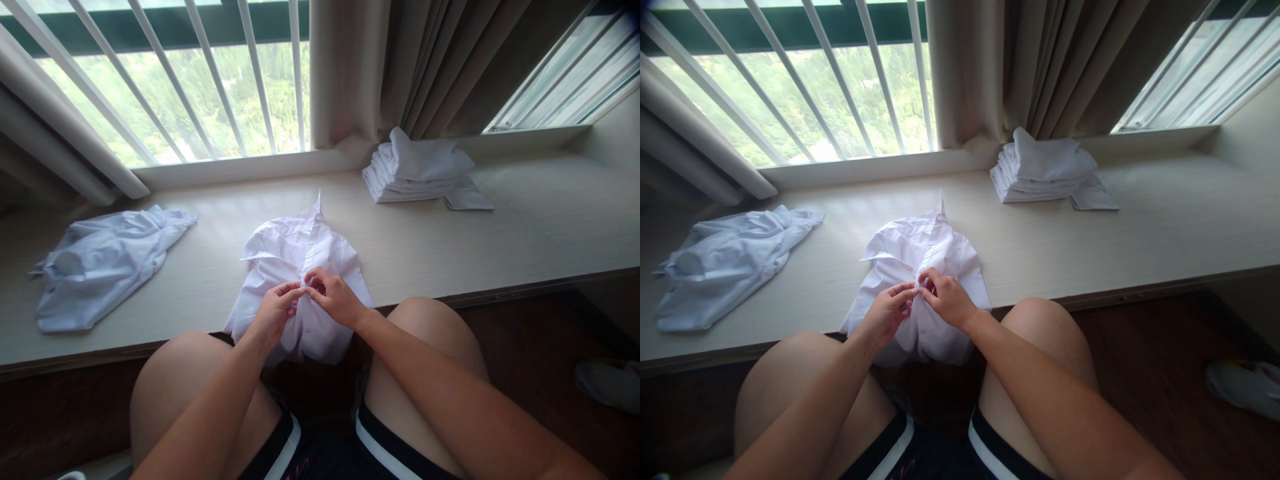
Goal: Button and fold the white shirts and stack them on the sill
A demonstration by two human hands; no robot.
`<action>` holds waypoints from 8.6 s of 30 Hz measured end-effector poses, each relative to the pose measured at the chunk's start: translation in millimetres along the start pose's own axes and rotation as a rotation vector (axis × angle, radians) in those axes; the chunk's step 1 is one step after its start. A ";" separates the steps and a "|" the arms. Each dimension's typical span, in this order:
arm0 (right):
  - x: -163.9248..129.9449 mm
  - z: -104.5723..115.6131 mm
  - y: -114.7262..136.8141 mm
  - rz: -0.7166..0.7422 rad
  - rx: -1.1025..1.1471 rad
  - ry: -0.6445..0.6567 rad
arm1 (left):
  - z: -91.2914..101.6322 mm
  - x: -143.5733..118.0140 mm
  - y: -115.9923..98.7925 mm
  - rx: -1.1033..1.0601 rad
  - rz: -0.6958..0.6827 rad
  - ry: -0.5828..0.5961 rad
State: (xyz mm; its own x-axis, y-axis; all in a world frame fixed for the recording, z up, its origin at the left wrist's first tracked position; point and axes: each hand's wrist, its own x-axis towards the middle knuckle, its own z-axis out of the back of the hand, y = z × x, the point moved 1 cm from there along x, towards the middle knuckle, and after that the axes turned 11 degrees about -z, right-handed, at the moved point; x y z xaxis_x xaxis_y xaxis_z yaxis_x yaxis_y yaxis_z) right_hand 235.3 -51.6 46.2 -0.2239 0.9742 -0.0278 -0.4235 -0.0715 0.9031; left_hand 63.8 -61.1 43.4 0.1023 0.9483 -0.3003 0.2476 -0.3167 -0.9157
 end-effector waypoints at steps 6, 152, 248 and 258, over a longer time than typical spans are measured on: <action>-0.5 -0.4 -0.5 0.009 -0.005 -0.013 | 1.5 0.8 0.5 -0.018 0.022 -0.006; -0.6 3.0 3.2 -0.023 -0.070 -0.031 | 5.9 -2.9 -3.5 -0.024 0.008 -0.009; 0.2 2.3 4.1 -0.037 -0.100 -0.031 | 2.8 -2.1 -2.2 -0.086 0.029 0.011; -0.1 1.9 3.9 -0.045 -0.088 -0.028 | 2.7 -3.1 -2.4 -0.105 0.029 0.021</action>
State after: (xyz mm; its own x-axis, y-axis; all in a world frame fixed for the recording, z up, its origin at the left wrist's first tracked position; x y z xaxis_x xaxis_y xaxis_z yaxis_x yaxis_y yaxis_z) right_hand 235.4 -51.5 50.5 -0.1792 0.9823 -0.0546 -0.5080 -0.0449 0.8602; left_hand 60.4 -63.2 45.9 0.1307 0.9386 -0.3194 0.3441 -0.3451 -0.8732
